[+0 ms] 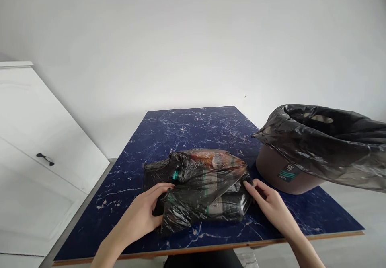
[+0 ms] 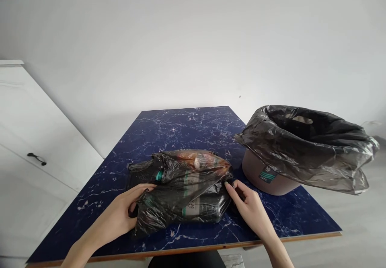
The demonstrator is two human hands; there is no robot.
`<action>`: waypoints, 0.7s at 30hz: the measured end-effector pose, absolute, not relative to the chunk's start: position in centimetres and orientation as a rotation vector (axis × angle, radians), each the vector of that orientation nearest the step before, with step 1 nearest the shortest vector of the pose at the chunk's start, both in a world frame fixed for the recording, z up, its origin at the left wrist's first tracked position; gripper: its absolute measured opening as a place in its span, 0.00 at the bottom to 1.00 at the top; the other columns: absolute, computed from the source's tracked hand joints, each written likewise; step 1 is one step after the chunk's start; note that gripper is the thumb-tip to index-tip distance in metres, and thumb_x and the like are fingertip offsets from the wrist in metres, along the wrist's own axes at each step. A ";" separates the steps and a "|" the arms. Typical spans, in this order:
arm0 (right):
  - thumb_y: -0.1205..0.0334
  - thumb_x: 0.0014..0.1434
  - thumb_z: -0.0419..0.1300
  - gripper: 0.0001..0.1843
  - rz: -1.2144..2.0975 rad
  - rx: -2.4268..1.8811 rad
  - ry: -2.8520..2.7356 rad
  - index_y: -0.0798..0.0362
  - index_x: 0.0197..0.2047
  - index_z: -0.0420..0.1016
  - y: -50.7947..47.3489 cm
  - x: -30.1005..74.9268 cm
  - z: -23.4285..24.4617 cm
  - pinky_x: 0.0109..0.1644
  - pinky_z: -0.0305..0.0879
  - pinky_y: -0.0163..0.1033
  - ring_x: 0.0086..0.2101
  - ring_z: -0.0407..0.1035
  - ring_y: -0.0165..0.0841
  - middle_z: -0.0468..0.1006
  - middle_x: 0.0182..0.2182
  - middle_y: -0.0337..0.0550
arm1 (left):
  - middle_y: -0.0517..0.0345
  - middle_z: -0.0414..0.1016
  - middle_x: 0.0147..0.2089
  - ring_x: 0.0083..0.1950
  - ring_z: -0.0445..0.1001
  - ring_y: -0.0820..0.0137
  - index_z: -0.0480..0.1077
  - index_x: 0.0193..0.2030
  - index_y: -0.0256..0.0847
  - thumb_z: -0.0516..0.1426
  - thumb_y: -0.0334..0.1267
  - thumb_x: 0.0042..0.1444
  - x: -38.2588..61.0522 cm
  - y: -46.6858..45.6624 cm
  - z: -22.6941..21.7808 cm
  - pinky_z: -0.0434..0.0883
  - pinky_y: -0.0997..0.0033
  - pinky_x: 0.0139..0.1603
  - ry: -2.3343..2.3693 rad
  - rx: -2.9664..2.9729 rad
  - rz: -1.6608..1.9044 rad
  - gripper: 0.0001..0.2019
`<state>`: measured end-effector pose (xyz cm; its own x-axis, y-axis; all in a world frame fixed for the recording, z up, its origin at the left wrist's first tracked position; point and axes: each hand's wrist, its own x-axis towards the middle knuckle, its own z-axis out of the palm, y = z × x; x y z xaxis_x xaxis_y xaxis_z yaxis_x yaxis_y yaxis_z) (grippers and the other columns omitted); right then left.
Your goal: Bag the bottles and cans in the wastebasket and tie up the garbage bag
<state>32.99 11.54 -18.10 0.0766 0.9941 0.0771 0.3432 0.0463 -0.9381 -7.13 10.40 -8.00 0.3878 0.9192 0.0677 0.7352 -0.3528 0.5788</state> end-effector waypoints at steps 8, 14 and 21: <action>0.30 0.67 0.61 0.31 0.893 -1.468 -1.408 0.47 0.30 0.58 11.5 33.0 -18.2 0.32 0.50 0.38 0.30 0.51 0.32 0.54 0.27 0.33 | 0.48 0.81 0.64 0.36 0.81 0.65 0.80 0.64 0.52 0.58 0.39 0.65 -7.2 10.5 -9.4 0.79 0.70 0.33 1.411 2.185 0.560 0.22; 0.31 0.69 0.60 0.30 0.879 -1.465 -1.385 0.46 0.31 0.61 11.4 33.3 -18.1 0.32 0.53 0.38 0.28 0.55 0.33 0.60 0.25 0.33 | 0.49 0.83 0.61 0.34 0.82 0.66 0.82 0.58 0.52 0.60 0.48 0.67 -8.2 9.9 -8.8 0.79 0.70 0.33 1.454 2.119 0.690 0.16; 0.31 0.70 0.59 0.28 0.911 -1.417 -1.204 0.44 0.30 0.66 11.8 33.7 -18.0 0.37 0.65 0.41 0.27 0.69 0.39 0.72 0.22 0.37 | 0.50 0.87 0.53 0.54 0.86 0.51 0.83 0.51 0.49 0.67 0.63 0.60 -10.4 7.4 -8.1 0.85 0.64 0.47 1.664 1.720 1.103 0.22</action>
